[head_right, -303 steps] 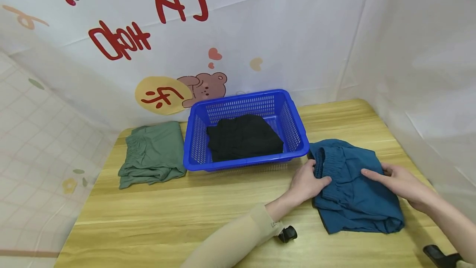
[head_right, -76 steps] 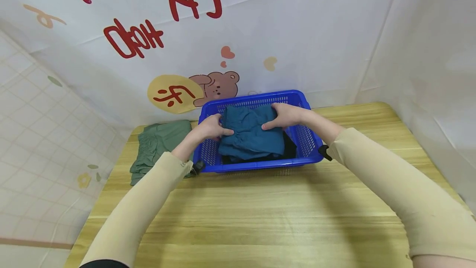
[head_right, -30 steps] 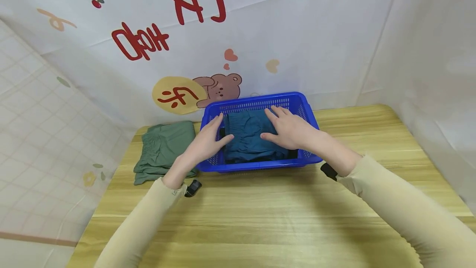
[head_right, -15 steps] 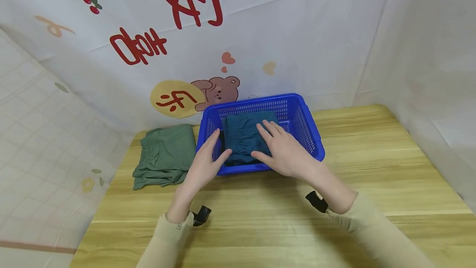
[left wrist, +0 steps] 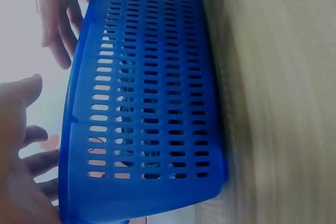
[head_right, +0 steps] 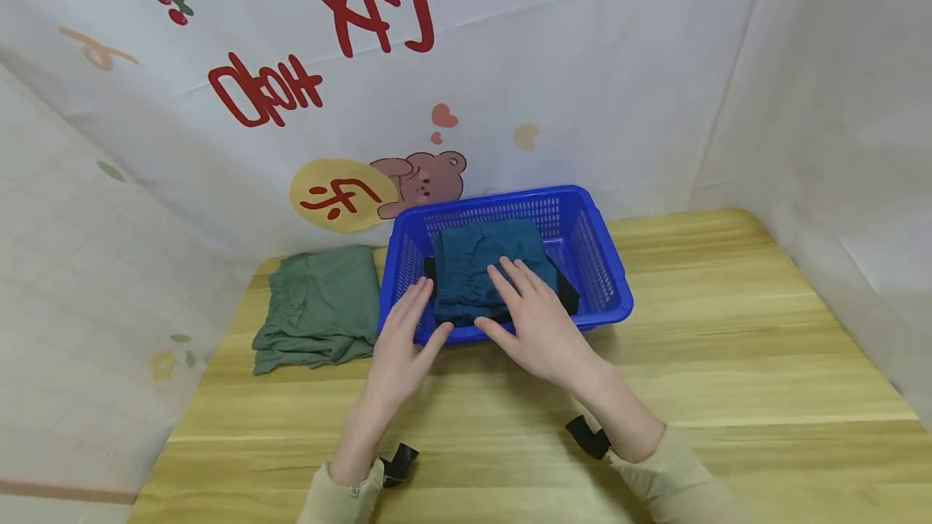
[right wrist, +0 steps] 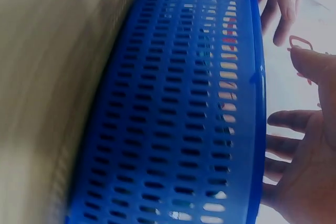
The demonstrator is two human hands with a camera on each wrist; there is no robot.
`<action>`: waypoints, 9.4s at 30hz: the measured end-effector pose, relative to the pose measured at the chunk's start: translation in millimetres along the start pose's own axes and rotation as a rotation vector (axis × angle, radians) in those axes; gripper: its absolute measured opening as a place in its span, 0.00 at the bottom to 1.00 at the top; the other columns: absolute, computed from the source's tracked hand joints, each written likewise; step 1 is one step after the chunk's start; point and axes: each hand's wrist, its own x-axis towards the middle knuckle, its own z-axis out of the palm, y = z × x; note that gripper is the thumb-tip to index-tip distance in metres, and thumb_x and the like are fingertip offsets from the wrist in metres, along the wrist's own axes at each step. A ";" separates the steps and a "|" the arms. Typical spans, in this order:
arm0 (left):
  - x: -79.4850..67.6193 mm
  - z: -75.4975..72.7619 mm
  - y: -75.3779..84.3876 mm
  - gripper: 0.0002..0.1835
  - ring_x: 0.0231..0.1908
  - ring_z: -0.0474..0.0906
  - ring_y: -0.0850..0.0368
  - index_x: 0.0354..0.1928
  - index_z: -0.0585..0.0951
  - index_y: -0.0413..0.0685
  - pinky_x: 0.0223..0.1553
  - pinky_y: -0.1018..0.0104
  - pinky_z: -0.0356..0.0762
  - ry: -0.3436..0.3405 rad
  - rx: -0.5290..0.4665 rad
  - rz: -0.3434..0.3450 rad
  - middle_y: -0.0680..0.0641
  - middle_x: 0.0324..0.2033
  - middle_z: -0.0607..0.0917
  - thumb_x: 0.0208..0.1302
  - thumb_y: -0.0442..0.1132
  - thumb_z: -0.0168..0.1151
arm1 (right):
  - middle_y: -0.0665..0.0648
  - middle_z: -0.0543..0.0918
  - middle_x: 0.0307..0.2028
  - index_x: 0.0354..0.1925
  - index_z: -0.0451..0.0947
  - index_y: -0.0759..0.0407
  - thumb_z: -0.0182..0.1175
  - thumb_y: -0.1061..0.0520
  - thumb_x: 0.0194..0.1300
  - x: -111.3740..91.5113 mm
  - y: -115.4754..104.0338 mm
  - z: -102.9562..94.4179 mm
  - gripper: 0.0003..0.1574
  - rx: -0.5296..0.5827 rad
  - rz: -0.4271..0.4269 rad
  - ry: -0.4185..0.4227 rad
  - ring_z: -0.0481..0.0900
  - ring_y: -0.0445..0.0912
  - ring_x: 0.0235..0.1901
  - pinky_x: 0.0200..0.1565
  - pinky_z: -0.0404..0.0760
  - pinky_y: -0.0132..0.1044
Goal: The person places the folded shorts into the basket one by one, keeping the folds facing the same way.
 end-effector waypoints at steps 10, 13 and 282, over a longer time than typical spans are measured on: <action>-16.2 -1.5 -16.3 0.35 0.80 0.62 0.35 0.78 0.69 0.49 0.75 0.31 0.65 0.107 0.011 -0.022 0.41 0.78 0.71 0.74 0.49 0.66 | 0.65 0.63 0.81 0.81 0.62 0.58 0.66 0.42 0.73 -19.7 -3.6 18.6 0.48 0.047 -0.013 0.076 0.58 0.66 0.81 0.74 0.66 0.72; -17.8 -3.0 -20.2 0.35 0.80 0.62 0.34 0.79 0.69 0.49 0.74 0.30 0.66 0.114 0.006 -0.028 0.40 0.78 0.71 0.74 0.49 0.65 | 0.64 0.62 0.81 0.81 0.62 0.58 0.65 0.41 0.74 -21.9 -6.3 23.3 0.47 0.044 -0.029 0.064 0.58 0.66 0.81 0.74 0.66 0.71; -48.4 -29.3 45.2 0.12 0.26 0.64 0.68 0.41 0.76 0.48 0.30 0.76 0.65 -0.484 -0.344 -0.243 0.55 0.30 0.72 0.71 0.45 0.69 | 0.62 0.88 0.59 0.63 0.79 0.58 0.67 0.51 0.73 -94.9 29.5 -50.0 0.25 0.342 0.044 -0.292 0.91 0.53 0.52 0.40 0.87 0.34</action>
